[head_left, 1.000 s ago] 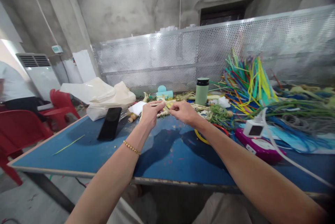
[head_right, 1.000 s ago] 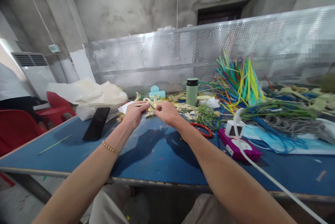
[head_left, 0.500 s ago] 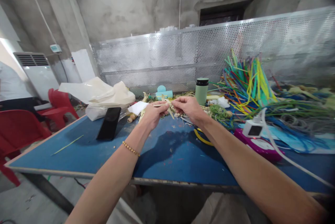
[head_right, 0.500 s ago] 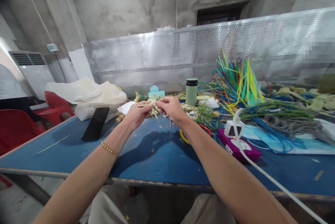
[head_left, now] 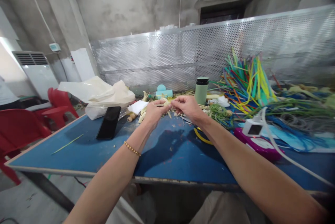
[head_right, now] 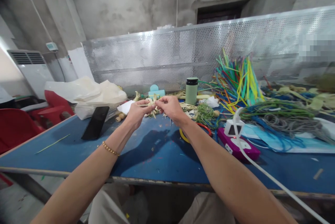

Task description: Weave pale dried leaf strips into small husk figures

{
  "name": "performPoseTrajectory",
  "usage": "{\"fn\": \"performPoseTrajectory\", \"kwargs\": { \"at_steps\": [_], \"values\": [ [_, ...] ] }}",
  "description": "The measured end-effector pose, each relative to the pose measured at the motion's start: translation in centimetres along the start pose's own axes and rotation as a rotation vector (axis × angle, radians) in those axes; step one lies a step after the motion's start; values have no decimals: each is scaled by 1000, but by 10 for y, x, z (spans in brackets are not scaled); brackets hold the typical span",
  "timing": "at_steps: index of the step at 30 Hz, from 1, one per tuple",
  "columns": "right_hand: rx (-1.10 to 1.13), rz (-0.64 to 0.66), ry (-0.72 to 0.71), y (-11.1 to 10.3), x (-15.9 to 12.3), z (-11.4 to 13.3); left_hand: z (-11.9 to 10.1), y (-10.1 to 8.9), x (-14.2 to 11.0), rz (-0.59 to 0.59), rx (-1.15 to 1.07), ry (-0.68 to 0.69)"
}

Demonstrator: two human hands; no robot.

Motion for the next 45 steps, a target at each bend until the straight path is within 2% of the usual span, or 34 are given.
{"fn": "performPoseTrajectory", "kwargs": {
  "at_steps": [8, 16, 22, 25, 31, 39, 45],
  "values": [
    [32, 5, 0, -2, 1, 5, 0, -2, 1, -13, 12, 21],
    [14, -28, 10, -7, 2, 7, -3, -2, 0, -35, -36, -21],
    [-18, -48, 13, -7, 0, 11, 4, -2, 4, 63, -80, -30],
    [-62, -56, 4, -8, 0, 14, 7, -3, 7, 69, -67, -25],
    [-224, 8, -133, -6, 1, 19, 6, -2, 5, 59, -8, -4],
    [-254, 26, -106, -3, 0, 15, 10, -5, 6, 42, -15, -84],
    [-190, 4, -83, -7, 3, 13, 13, -1, 6, 142, -167, -117]
  ]
}}
Point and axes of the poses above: each hand's wrist, its own x-axis towards the middle knuckle, its own y-axis out of the palm, z = x × y, the point moved 5 cm from there along x, towards the middle knuckle, and after that the axes turned 10 degrees about x, right-handed, at the moved point
